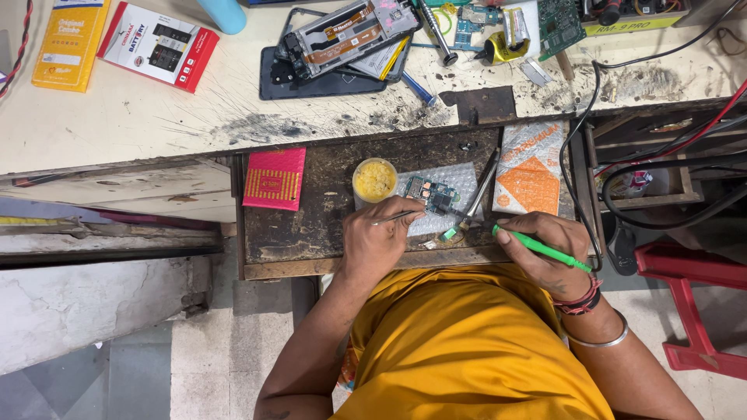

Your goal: The person uses a soldering iron and tweezers to work on a small circuit board placed on a workbench. They apply solder to specific points on the board while holding it steady with the tweezers.

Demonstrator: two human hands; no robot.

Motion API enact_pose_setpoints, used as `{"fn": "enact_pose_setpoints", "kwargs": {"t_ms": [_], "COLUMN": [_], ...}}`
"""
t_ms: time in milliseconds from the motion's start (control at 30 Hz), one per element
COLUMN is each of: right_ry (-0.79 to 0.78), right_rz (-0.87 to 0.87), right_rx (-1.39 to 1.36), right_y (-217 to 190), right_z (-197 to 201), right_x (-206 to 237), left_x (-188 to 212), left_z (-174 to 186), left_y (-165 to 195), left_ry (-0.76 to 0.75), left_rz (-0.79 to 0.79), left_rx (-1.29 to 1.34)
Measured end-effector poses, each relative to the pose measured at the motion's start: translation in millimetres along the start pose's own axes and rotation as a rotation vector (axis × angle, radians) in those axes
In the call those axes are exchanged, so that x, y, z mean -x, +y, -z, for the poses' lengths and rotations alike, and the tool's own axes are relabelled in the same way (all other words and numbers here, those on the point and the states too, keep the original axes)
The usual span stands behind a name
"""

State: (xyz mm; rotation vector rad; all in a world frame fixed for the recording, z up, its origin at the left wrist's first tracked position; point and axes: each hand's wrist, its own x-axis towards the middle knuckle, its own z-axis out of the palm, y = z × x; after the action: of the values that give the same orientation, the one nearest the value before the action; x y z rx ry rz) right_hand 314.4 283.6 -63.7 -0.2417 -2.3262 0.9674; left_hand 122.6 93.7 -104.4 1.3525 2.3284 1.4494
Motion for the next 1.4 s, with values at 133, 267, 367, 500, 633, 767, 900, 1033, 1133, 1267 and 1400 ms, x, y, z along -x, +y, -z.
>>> {"fn": "enact_pose_setpoints", "kwargs": {"t_ms": [133,267,367,500,633,767,900,1033,1133,1267,1400], "right_ry": [0.014,0.006,-0.002,0.003,-0.001,0.008,0.013,0.013,-0.001,0.007,0.013], "right_rz": [-0.030,-0.004,-0.013,-0.015,-0.015,-0.002,-0.011,0.004,-0.008,-0.024,-0.015], "right_rx": [0.008,0.004,0.015,0.016,0.006,0.023,0.032,-0.010,0.005,0.027,0.052], "right_y": [-1.4,-1.4,-1.2,-0.8,-1.2,-0.5,-0.1,0.8,0.4,0.0,0.8], "right_z": [-0.8,-0.8,0.0,0.0,-0.3,-0.7,-1.4,-1.2,-0.7,0.5,0.9], "right_x": [0.5,-0.1,0.1,0.4,1.6,1.4,2.1,2.2,2.5,1.6,0.8], "left_x": [1.1,1.2,1.3,1.8,1.3,1.7,2.5,1.9,2.2,1.3,-0.5], "left_z": [0.0,-0.3,-0.3,0.2,0.9,1.0,1.0,-1.0,-0.4,0.5,0.8], "left_y": [-1.2,-2.1,-1.9,-0.5,0.1,0.5,-0.7,-2.2,-2.2,-0.1,0.8], "left_ry": [0.001,0.012,0.016,0.023,0.012,0.013,0.021,-0.001,0.014,0.022,0.014], "left_rz": [0.004,-0.016,-0.022,-0.029,-0.014,-0.007,-0.027,-0.007,-0.025,-0.019,-0.018], "left_rx": [0.008,0.013,0.008,0.004,0.001,0.009,-0.013,0.001,-0.019,0.006,0.004]}}
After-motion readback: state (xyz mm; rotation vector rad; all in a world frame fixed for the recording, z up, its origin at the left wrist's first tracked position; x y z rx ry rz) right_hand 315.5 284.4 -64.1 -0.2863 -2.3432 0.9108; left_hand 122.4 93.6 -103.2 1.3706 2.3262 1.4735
